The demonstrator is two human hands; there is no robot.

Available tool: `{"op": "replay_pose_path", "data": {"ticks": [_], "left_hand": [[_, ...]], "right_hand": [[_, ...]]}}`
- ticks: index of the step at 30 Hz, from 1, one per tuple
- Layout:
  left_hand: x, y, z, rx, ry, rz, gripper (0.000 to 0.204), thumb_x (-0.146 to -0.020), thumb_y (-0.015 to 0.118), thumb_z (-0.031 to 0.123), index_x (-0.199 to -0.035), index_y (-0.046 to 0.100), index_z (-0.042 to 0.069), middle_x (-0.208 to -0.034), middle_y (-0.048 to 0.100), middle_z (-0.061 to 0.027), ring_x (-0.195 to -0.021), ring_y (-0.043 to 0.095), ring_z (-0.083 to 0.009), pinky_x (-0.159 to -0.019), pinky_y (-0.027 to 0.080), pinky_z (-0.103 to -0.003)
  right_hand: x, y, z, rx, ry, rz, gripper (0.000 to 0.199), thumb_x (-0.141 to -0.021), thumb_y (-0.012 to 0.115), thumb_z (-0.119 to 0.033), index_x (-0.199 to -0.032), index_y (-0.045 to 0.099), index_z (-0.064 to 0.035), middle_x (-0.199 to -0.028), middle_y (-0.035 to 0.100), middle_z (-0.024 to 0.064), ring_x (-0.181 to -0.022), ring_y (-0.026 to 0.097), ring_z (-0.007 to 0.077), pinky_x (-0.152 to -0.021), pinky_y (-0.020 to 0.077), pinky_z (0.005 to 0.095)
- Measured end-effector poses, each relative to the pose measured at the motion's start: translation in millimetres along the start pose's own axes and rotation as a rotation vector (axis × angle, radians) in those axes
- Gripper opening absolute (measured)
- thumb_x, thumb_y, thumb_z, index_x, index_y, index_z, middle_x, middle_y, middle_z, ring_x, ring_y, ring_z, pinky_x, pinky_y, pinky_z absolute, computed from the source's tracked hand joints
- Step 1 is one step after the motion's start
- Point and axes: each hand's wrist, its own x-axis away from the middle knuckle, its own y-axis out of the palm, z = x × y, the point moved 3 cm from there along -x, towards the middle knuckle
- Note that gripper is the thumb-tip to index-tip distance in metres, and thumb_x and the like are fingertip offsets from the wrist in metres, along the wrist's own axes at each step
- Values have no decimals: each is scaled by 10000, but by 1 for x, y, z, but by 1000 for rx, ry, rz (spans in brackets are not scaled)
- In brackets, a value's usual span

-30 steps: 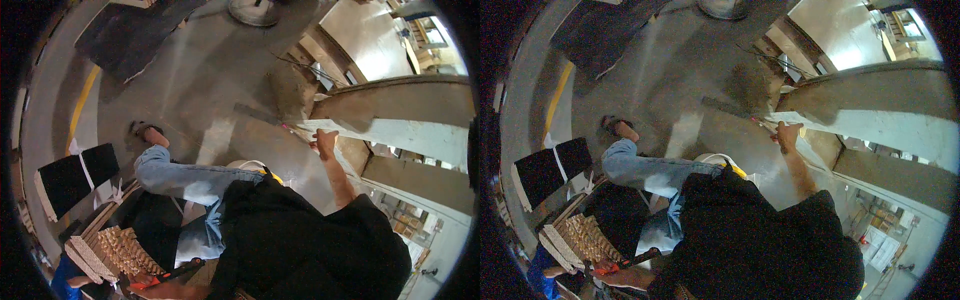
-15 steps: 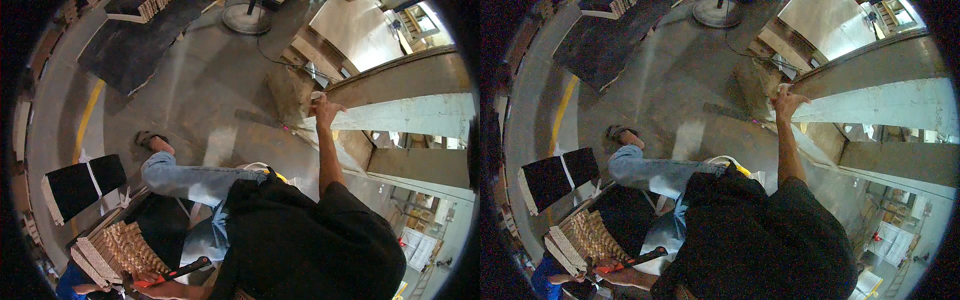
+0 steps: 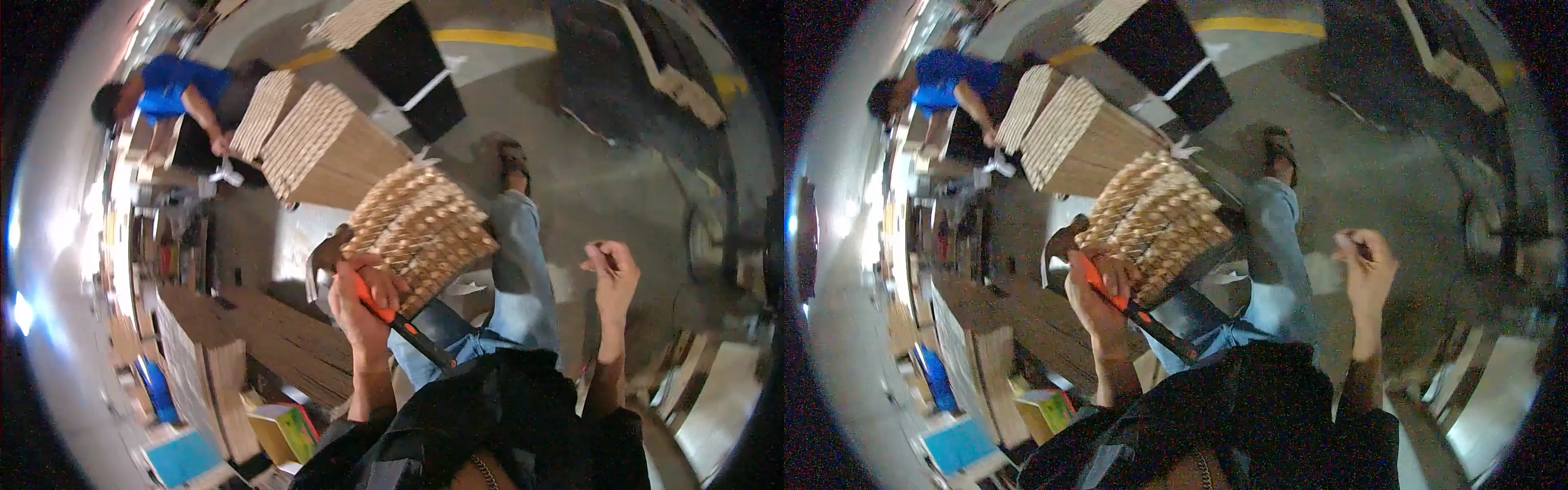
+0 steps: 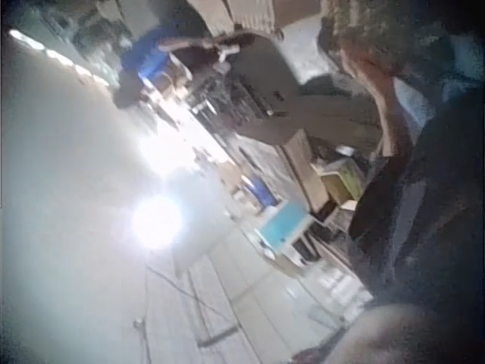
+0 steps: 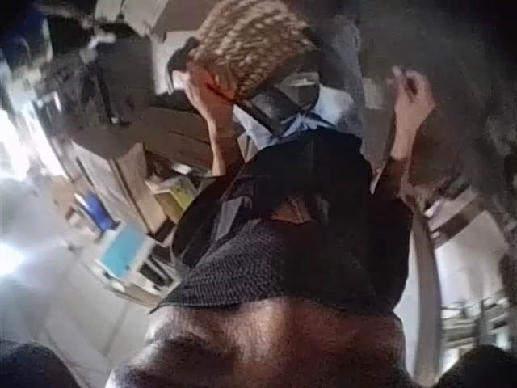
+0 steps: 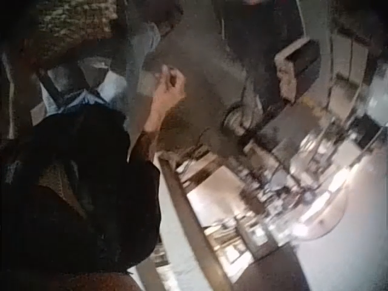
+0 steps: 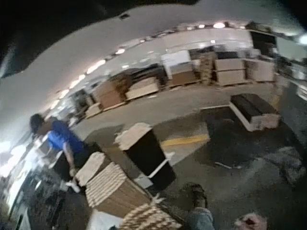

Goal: The person picks up a wooden block from a box, places it onto a larger assembly of small wooden pegs, and uses a hammer to tap the block into place.

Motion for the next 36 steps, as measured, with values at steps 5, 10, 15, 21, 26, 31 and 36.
{"op": "replay_pose_path", "data": {"ticks": [5,10,15,21,26,31,36], "left_hand": [[5,-10,-3,131,28,-18,532,-1023,396,433,-1027,571,-70,-516,435,-23,-434,455,-148,-559,498,-346],[6,-9,-6,166,-21,-29,567,-1025,380,447,-1042,556,-93,-511,443,-22,-448,467,-141,-576,506,-356],[4,-10,-8,234,-19,-116,523,-1019,424,402,-1101,551,-98,-499,455,-20,-426,493,-170,-558,508,-391],[5,-9,1,238,-60,-144,554,-1013,398,459,-1125,502,-74,-521,443,-6,-491,478,-129,-643,505,-347],[6,-10,-7,294,-161,-88,638,-952,518,516,-1081,540,-108,-511,463,-29,-423,476,-165,-540,497,-389],[7,-9,0,339,-192,-137,494,-1017,445,393,-1111,510,-88,-552,432,-7,-513,478,-128,-641,503,-337],[5,-13,-5,267,-181,-105,545,-1005,436,452,-1095,550,-74,-507,449,-31,-431,453,-161,-589,500,-383]], "right_hand": [[-47,121,-118,-115,-349,-681,108,-869,678,-51,-957,679,10,-888,700,86,-697,670,142,-628,511,240],[-79,188,-166,43,-733,-956,152,-901,580,-10,-1034,652,-5,-1007,635,126,-885,651,225,-763,513,309],[-99,219,-177,193,-837,-1308,292,-842,516,6,-1112,621,-29,-1129,566,134,-991,611,287,-844,492,348],[-78,212,-205,682,-1035,-1286,342,-797,597,-63,-1138,613,-40,-1139,574,112,-970,621,291,-785,529,396],[-80,218,-227,860,-1505,-1241,319,-761,674,-141,-1075,632,-103,-957,564,68,-834,627,259,-667,525,374],[-98,249,-239,844,-1371,-1714,184,-773,664,-145,-953,636,-123,-837,574,79,-775,624,283,-623,502,422],[-109,275,-232,697,-1109,-1985,265,-766,630,-44,-1020,699,-71,-779,609,108,-724,607,314,-622,471,405]]}}
